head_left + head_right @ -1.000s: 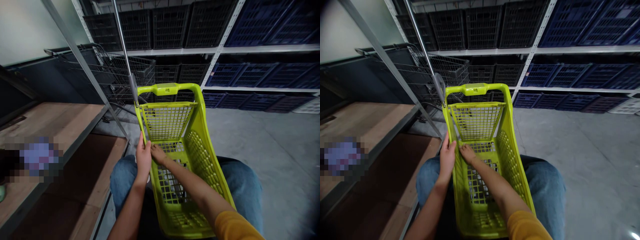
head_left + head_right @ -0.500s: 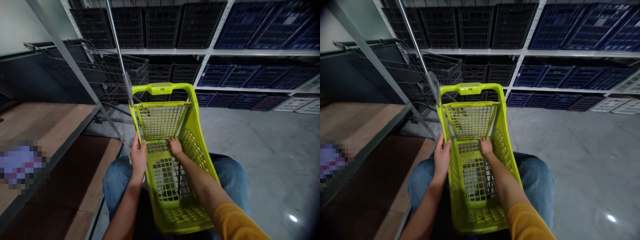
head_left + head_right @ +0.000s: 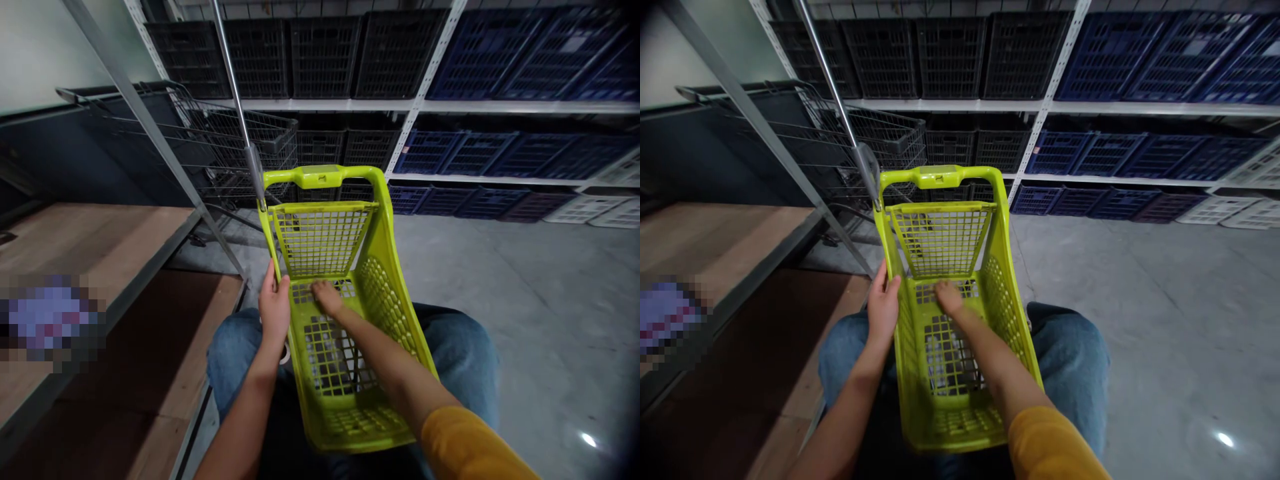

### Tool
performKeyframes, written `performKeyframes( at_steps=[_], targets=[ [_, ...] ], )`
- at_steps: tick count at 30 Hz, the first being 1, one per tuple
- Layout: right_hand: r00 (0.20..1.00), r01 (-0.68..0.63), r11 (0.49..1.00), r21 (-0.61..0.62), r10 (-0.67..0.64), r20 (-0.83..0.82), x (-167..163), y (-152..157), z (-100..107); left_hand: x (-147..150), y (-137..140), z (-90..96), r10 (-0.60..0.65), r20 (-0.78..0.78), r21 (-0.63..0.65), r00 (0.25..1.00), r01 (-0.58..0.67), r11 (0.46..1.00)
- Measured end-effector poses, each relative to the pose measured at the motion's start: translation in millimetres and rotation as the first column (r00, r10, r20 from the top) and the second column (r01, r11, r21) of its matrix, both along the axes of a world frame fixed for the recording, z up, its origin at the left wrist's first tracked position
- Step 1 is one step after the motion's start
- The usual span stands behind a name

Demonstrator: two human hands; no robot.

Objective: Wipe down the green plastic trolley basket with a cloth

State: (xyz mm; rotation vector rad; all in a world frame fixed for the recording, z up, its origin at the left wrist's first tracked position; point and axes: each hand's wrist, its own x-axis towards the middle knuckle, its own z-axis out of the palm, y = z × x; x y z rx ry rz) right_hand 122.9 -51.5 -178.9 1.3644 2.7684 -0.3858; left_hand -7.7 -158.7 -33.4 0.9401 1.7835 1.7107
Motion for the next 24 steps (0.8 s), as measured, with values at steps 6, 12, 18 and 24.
performKeyframes(
  at_steps=[6,12,18,24],
  targets=[
    [0.945,0.311,0.947,0.076,-0.317,0.085,51,21,7,3,3,0.3,0.009,0.033,-0.017,0.999,-0.009,1.000],
    [0.994,0.112,0.992,0.050,-0.113,0.006,-33,-25,-5,0,5,-0.1,0.004,-0.002,0.016,1.000,-0.004,1.000],
    [0.986,0.166,0.986,-0.031,-0.166,0.005,28,12,6,-2,3,2.1,-0.003,0.000,-0.003,1.000,0.003,1.000],
    [0.955,0.293,0.955,-0.051,-0.294,-0.023,30,13,8,2,8,1.0,-0.007,0.011,0.007,1.000,0.007,1.000]
  ],
)
